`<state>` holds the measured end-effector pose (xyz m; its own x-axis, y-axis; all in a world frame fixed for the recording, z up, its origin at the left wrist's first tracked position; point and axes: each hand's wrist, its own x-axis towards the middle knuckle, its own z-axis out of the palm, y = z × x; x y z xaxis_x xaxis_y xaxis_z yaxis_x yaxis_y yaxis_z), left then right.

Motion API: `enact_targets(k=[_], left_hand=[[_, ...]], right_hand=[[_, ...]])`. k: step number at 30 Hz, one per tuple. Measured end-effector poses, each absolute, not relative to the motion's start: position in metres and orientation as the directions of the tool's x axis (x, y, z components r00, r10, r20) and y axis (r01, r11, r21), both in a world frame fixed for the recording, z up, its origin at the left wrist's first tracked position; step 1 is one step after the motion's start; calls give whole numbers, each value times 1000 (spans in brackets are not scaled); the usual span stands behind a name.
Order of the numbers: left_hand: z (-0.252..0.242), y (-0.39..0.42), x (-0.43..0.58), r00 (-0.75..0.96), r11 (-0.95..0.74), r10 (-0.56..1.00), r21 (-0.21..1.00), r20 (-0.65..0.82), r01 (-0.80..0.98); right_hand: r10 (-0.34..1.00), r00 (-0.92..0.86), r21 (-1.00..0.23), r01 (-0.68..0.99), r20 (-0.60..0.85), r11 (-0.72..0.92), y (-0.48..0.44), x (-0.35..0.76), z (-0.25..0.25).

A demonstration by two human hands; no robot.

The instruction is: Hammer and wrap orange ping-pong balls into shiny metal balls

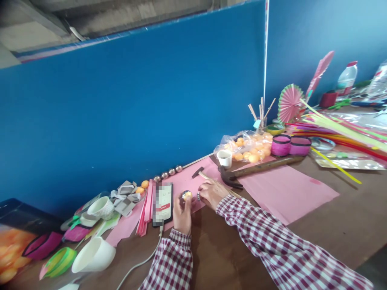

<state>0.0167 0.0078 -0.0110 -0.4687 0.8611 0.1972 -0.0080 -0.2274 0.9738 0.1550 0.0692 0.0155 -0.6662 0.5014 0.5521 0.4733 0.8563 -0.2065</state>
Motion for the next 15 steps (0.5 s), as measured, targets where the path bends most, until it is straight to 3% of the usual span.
enact_targets(k=[3, 8, 15], left_hand=[[-8, 7, 17, -423, -186, 896, 980, 137, -77], [-9, 6, 18, -403, -162, 909, 981, 107, -104], [-7, 6, 18, -404, -173, 906, 981, 124, -86]], right_hand=[[522, -602, -232, 494, 604, 838, 69, 153, 15], [700, -454, -441, 554, 551, 706, 63, 150, 17], [786, -382, -687, 390, 485, 614, 57, 145, 23]])
